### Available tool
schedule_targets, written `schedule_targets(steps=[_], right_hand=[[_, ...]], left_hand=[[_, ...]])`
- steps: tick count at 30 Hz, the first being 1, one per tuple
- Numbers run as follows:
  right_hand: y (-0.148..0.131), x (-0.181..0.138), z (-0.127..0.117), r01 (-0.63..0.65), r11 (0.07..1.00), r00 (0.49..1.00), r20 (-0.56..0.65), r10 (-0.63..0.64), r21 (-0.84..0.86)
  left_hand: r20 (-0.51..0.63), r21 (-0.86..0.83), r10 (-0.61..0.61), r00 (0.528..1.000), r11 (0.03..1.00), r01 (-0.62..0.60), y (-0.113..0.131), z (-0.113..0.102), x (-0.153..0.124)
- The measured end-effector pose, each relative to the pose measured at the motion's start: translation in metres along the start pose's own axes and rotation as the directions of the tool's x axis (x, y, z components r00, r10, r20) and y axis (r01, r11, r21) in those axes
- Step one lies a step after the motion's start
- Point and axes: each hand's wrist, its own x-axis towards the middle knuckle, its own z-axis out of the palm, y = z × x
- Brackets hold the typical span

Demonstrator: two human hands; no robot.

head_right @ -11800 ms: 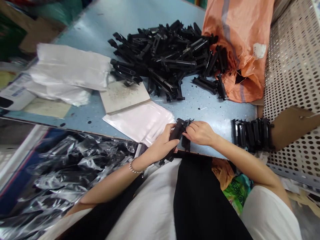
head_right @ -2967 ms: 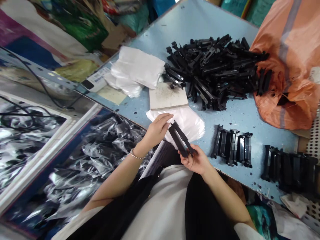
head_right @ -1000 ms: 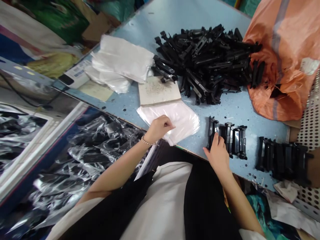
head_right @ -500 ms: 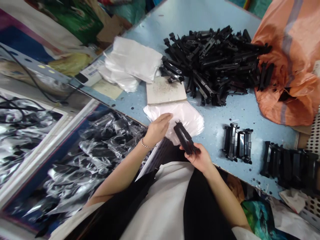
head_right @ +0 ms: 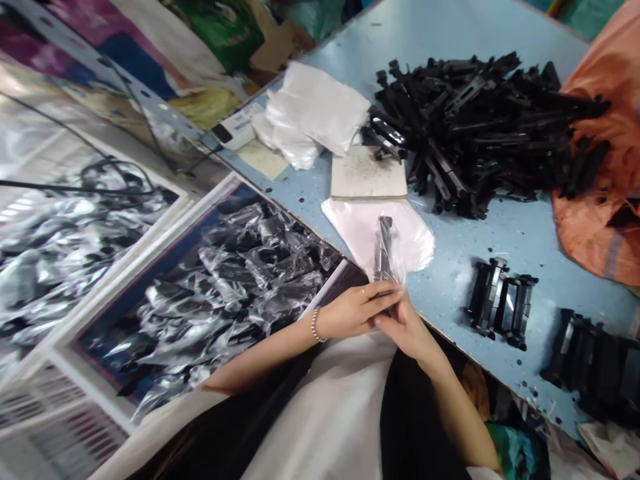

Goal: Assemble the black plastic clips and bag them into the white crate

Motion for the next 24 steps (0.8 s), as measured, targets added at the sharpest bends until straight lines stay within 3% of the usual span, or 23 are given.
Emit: schedule_targets(steps=[3, 5, 6, 7, 8, 10, 11, 12, 13, 15, 17, 19, 21, 22, 23, 24], right_hand=[[-0.012, -0.010, -0.007, -0.005, 1.000, 0.986, 0.169, 0.004, 0.003], [-0.015, -0.010, -0.014, -0.031, 0.999, 0.981, 0.192, 0.036, -0.030], [-0.014, -0.009, -0.016, -0.035, 0.998, 0.985, 0.169, 0.043, -0.049], [-0.013, -0.007, -0.017, -0.031, 0.998, 0.992, 0.124, 0.038, -0.060], [-0.010, -0.005, -0.017, -0.022, 0.998, 0.998, 0.065, 0.026, -0.061], [-0.005, -0.002, -0.014, -0.004, 0.998, 0.999, -0.040, 0.002, -0.057], [-0.004, -0.001, -0.012, 0.003, 0.998, 0.998, -0.069, -0.008, -0.067], [-0.003, -0.002, -0.011, 0.016, 0.995, 0.996, -0.081, -0.024, -0.094], [-0.004, -0.003, -0.012, 0.038, 0.988, 0.995, -0.081, -0.051, -0.151], [-0.009, -0.008, -0.023, 0.105, 0.927, 0.985, -0.087, -0.146, -0.361], [-0.014, -0.020, -0.047, 0.102, 0.753, 0.941, -0.183, -0.286, -0.650], [-0.015, -0.035, -0.078, -0.105, 0.500, 0.831, -0.352, -0.430, -0.859], [-0.010, -0.047, -0.104, -0.377, 0.280, 0.725, -0.469, -0.503, -0.883], [-0.006, -0.050, -0.113, -0.465, 0.196, 0.707, -0.495, -0.505, -0.864], [-0.002, -0.050, -0.119, -0.506, 0.129, 0.714, -0.498, -0.492, -0.853], [0.002, -0.049, -0.121, -0.508, 0.079, 0.739, -0.481, -0.471, -0.858]], left_hand=[[-0.067, 0.040, -0.108, 0.992, 0.993, 0.110, 0.011, -0.037, -0.019], [-0.008, 0.097, -0.244, 0.970, 0.965, 0.244, 0.009, -0.063, -0.042], [0.043, 0.139, -0.347, 0.937, 0.931, 0.339, 0.001, -0.072, -0.055], [0.101, 0.195, -0.490, 0.866, 0.863, 0.466, -0.011, -0.077, -0.069], [0.159, 0.267, -0.642, 0.750, 0.760, 0.593, -0.026, -0.077, -0.082], [0.241, 0.434, -0.873, 0.424, 0.488, 0.757, -0.063, -0.064, -0.104], [0.265, 0.481, -0.907, 0.327, 0.419, 0.770, -0.081, -0.052, -0.111], [0.285, 0.515, -0.922, 0.261, 0.378, 0.769, -0.097, -0.040, -0.115], [0.307, 0.533, -0.923, 0.234, 0.370, 0.761, -0.109, -0.028, -0.117], [0.356, 0.543, -0.904, 0.235, 0.405, 0.736, -0.125, -0.011, -0.117], [0.411, 0.542, -0.879, 0.243, 0.450, 0.710, -0.133, -0.007, -0.111], [0.472, 0.531, -0.847, 0.244, 0.495, 0.688, -0.133, -0.015, -0.102], [0.542, 0.502, -0.807, 0.235, 0.535, 0.679, -0.125, -0.029, -0.087], [0.584, 0.448, -0.770, 0.256, 0.569, 0.690, -0.117, -0.035, -0.077], [0.613, 0.360, -0.724, 0.318, 0.613, 0.703, -0.108, -0.039, -0.065], [0.604, 0.250, -0.673, 0.427, 0.669, 0.700, -0.097, -0.041, -0.050]])
